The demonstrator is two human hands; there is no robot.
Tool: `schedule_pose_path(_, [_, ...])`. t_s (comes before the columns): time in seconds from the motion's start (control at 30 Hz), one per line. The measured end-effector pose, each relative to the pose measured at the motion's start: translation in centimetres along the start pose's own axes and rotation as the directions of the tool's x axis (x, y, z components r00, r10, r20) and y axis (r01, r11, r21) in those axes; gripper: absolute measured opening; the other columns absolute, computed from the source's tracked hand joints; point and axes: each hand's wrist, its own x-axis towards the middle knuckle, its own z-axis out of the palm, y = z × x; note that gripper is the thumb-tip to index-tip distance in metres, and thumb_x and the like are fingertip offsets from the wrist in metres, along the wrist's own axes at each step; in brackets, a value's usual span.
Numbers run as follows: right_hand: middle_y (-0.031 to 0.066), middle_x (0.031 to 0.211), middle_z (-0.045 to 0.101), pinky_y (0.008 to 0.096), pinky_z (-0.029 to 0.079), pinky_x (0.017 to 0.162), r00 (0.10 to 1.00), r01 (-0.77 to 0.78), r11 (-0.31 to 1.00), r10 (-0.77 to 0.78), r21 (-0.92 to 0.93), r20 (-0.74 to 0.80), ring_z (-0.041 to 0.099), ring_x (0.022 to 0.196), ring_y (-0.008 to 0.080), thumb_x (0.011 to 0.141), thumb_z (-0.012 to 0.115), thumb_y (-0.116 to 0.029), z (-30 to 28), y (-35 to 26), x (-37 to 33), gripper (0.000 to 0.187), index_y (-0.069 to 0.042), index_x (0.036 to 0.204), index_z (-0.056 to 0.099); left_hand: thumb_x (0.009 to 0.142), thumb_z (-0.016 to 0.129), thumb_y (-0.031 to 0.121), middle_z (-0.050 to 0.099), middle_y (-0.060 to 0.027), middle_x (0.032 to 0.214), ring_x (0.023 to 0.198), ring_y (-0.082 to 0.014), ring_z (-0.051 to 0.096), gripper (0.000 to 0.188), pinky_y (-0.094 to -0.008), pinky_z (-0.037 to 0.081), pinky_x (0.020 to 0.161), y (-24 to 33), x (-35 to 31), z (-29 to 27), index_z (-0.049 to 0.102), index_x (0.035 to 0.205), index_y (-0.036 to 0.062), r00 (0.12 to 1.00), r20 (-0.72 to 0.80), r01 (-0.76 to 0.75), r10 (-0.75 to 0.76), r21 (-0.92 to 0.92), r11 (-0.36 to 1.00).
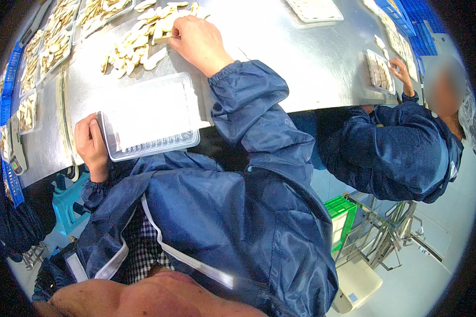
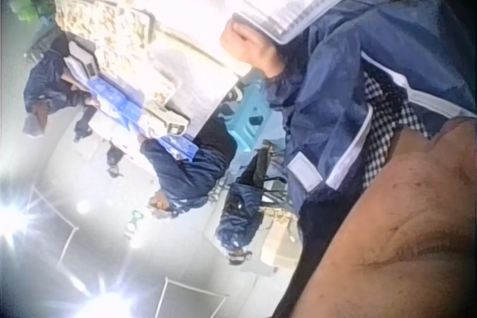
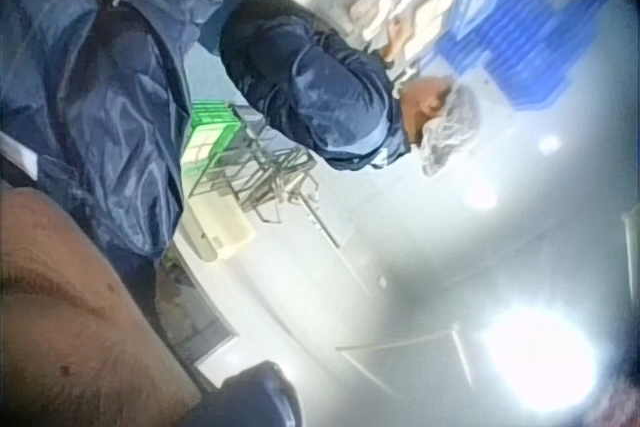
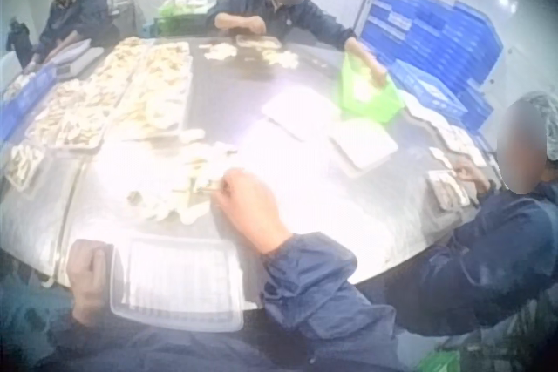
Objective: The person sorts sliced food items from a pile on a metal table and places them into a plastic container by hand.
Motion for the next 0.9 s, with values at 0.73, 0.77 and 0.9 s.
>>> schedule_pose_path(0.73, [-0.0021, 0.072, 0.064, 0.0241, 0.039, 0.059, 0.806, -0.547, 0.725, 0.591, 0.418, 0.032, 0.053, 0.066, 0.0059, 0.093, 0.071, -0.027, -9.5, 5.7, -7.3, 0.028, 0.0, 0.087, 0.073, 0.097, 0.056, 0.003, 0.068, -0.0164, 0.1, 0.093, -0.0323, 0.064, 0.016, -0.04, 0.05, 0.086, 0.3, -0.1, -0.5, 0.07, 0.104, -0.0028, 0.999, 0.026, 0.019, -0.02, 0.034, 0.999])
schedule_pose_path(0.77, [-0.0021, 0.072, 0.064, 0.0241, 0.039, 0.059, 0.806, -0.546, 0.725, 0.592, 0.419, 0.026, 0.053, 0.066, 0.0059, 0.093, 0.071, -0.027, -9.6, 6.1, -7.3, 0.028, 0.0, 0.087, 0.073, 0.097, 0.056, 0.003, 0.068, -0.0164, 0.1, 0.093, -0.0323, 0.064, 0.016, -0.04, 0.05, 0.086, 0.3, -0.1, -0.6, 0.07, 0.104, -0.0028, 1.0, 0.025, 0.014, -0.014, 0.032, 0.999])
schedule_pose_path(0.9, [0.0152, 0.078, 0.073, 0.0384, 0.052, 0.066, 0.845, -0.529, 0.847, 0.532, 0.059, -0.059, 0.069, 0.069, 0.0288, 0.09, 0.066, -0.028, -10.0, 7.1, -8.0, 0.029, -0.001, 0.092, 0.076, 0.097, 0.056, 0.003, 0.068, -0.0163, 0.099, 0.092, -0.0323, 0.064, 0.017, -0.0401, 0.05, 0.085, 0.1, -0.1, -0.5, 0.07, 0.105, -0.0028, 1.0, 0.025, -0.01, 0.009, 0.03, 1.0])
